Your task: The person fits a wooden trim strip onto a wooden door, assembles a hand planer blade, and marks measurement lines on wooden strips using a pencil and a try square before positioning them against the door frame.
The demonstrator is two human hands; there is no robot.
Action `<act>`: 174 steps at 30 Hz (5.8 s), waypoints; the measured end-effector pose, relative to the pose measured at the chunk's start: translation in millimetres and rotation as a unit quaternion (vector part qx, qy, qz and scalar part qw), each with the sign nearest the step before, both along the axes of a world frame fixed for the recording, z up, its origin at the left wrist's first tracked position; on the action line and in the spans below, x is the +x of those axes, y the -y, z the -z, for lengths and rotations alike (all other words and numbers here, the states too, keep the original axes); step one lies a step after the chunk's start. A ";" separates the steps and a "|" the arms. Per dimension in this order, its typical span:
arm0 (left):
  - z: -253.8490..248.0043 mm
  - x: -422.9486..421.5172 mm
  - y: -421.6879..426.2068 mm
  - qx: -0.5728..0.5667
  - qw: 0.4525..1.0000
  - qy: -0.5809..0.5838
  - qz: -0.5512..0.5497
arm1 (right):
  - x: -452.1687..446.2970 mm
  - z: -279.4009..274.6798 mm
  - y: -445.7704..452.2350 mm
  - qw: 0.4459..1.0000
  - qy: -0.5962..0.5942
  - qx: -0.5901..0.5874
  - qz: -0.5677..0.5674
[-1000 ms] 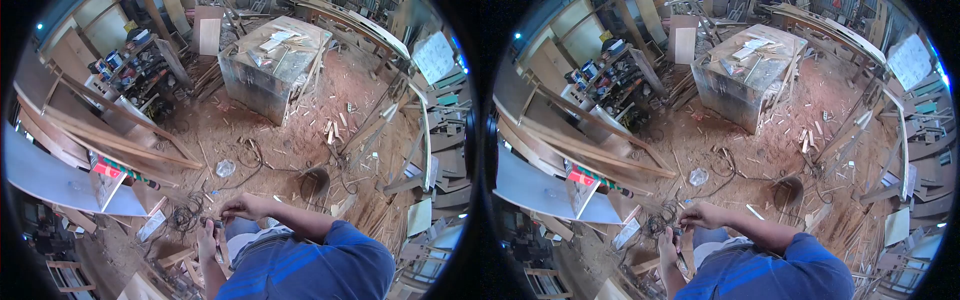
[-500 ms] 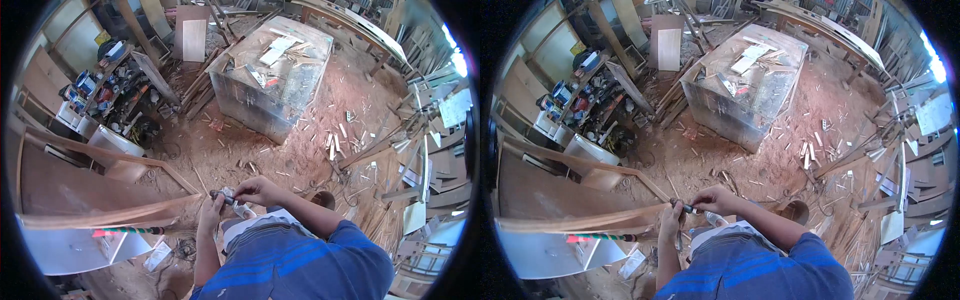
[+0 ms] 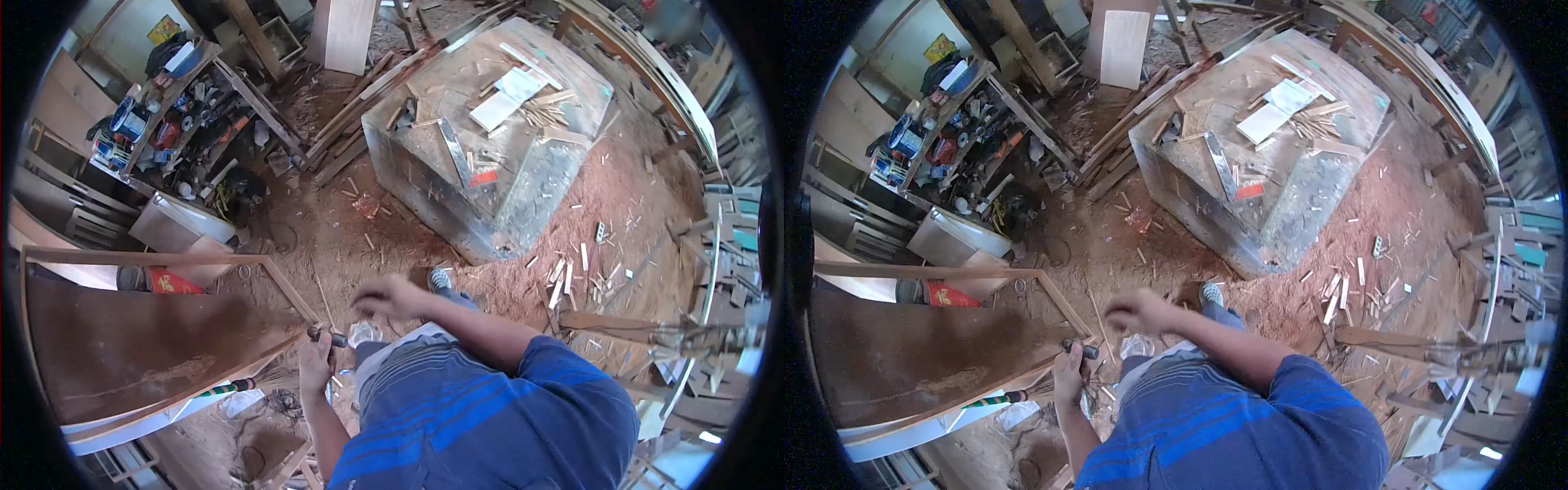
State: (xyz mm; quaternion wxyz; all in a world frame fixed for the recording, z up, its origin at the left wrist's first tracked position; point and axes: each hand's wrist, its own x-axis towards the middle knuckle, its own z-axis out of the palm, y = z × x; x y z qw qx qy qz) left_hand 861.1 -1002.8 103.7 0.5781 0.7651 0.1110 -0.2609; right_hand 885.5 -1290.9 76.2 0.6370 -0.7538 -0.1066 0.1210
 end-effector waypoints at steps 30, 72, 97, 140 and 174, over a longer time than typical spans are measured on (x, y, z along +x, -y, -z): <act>9.0 97.9 210.8 -0.118 0.985 0.086 -0.088 | 92.9 5.1 111.9 0.991 0.129 -0.021 -0.020; 35.6 579.2 -256.3 -0.153 0.927 0.123 -0.319 | 722.6 25.1 -321.3 0.922 0.209 -0.224 -0.236; -8.9 1071.6 -401.8 -0.146 0.985 0.086 -0.024 | 1299.6 -229.2 -532.5 0.897 0.369 -0.201 -0.137; -12.6 1220.2 -441.6 -0.130 0.963 0.084 0.220 | 1373.3 -256.0 -607.9 0.790 0.286 -0.368 -0.399; -72.7 1157.1 -252.1 -0.171 0.982 0.077 0.008 | 1335.5 -229.5 -225.4 0.966 0.171 -0.178 -0.082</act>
